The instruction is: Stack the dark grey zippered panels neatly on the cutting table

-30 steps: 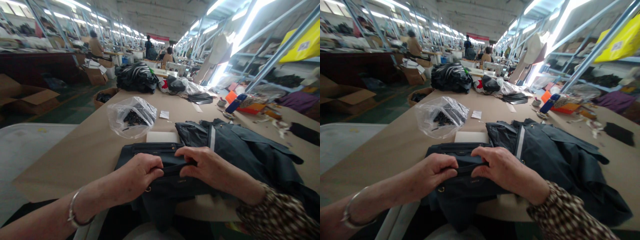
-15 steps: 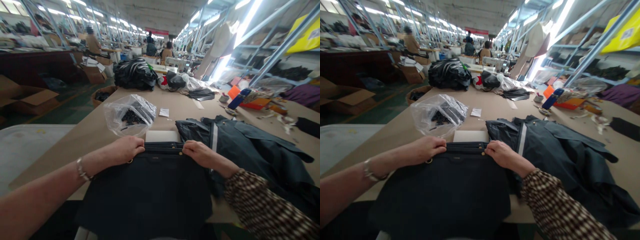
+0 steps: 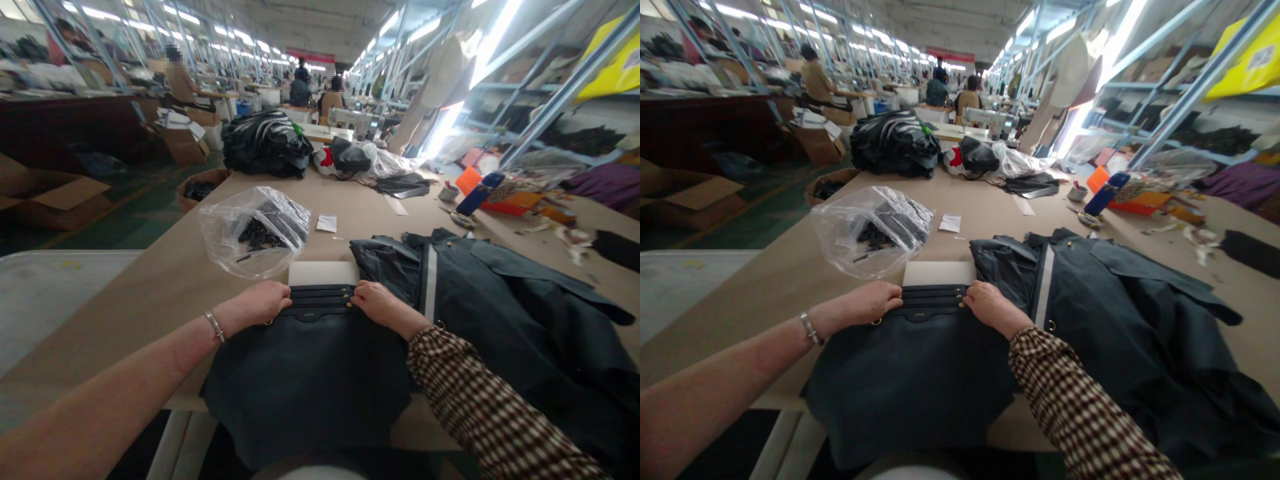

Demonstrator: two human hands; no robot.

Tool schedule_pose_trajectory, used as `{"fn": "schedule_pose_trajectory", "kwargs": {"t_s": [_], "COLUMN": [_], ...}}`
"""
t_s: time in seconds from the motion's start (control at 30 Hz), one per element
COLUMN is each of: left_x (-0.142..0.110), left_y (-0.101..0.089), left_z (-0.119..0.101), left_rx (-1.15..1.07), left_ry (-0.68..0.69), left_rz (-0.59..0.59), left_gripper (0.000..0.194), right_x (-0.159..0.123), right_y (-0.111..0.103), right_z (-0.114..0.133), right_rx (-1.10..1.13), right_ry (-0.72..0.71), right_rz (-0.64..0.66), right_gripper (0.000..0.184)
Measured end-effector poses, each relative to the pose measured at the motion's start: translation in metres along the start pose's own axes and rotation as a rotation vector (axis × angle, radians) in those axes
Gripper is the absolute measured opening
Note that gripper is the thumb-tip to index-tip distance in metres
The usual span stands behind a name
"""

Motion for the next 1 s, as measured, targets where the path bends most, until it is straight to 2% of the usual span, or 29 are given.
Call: {"fn": "schedule_pose_trajectory", "kwargs": {"t_s": [0.1, 0.2, 0.27, 0.33, 0.4, 0.47, 0.53, 0.63, 0.7, 0.8, 0.9, 1.0], "left_x": [-0.008, -0.014, -0.013, -0.009, -0.006, -0.004, -0.006, -0.008, -0.009, -0.009, -0.009, -0.012], "left_y": [-0.003, 0.007, 0.024, 0.043, 0.058, 0.065, 0.067, 0.065, 0.064, 0.063, 0.063, 0.062], "left_z": [-0.024, -0.062, -0.085, -0.096, -0.097, -0.094, -0.091, -0.091, -0.091, -0.092, -0.093, -0.095], "left_rx": [0.097, 0.210, 0.226, 0.216, 0.219, 0.212, 0.190, 0.167, 0.161, 0.159, 0.166, 0.173], "left_ry": [-0.007, 0.168, 0.322, 0.374, 0.354, 0.334, 0.326, 0.321, 0.323, 0.321, 0.314, 0.314], "left_rz": [-0.122, -0.312, -0.312, -0.256, -0.239, -0.253, -0.252, -0.246, -0.247, -0.257, -0.257, -0.254], "left_gripper": [0.025, 0.032, 0.039, 0.041, 0.040, 0.043, 0.044, 0.045, 0.046, 0.045, 0.045, 0.044], "right_x": [-0.001, -0.003, -0.005, -0.007, -0.013, -0.025, -0.043, -0.072, -0.088, -0.097, -0.091, -0.079], "right_y": [0.000, 0.001, 0.002, -0.001, -0.013, -0.035, -0.060, -0.084, -0.087, -0.075, -0.064, -0.064], "right_z": [-0.002, -0.001, 0.000, -0.002, -0.009, -0.026, -0.052, -0.095, -0.115, -0.127, -0.125, -0.118], "right_rx": [0.026, 0.040, 0.045, 0.049, 0.046, -0.027, -0.174, -0.318, -0.384, -0.531, -0.570, -0.551], "right_ry": [0.044, 0.068, 0.075, 0.080, 0.066, 0.065, 0.098, 0.140, 0.099, -0.044, -0.178, -0.292], "right_rz": [-0.033, -0.062, -0.079, -0.090, -0.102, -0.126, -0.119, -0.004, 0.035, 0.049, 0.073, 0.097], "right_gripper": [0.020, 0.015, 0.013, 0.011, 0.013, 0.016, 0.024, 0.031, 0.044, 0.060, 0.046, 0.032]}}
Point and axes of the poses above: each hand's wrist, its own x-axis towards the middle knuckle, its own y-axis out of the palm, z = x × y, the point moved 3 cm from there along x, towards the middle knuckle, and after that the axes turned 7 degrees about -x, right-handed, at the moved point
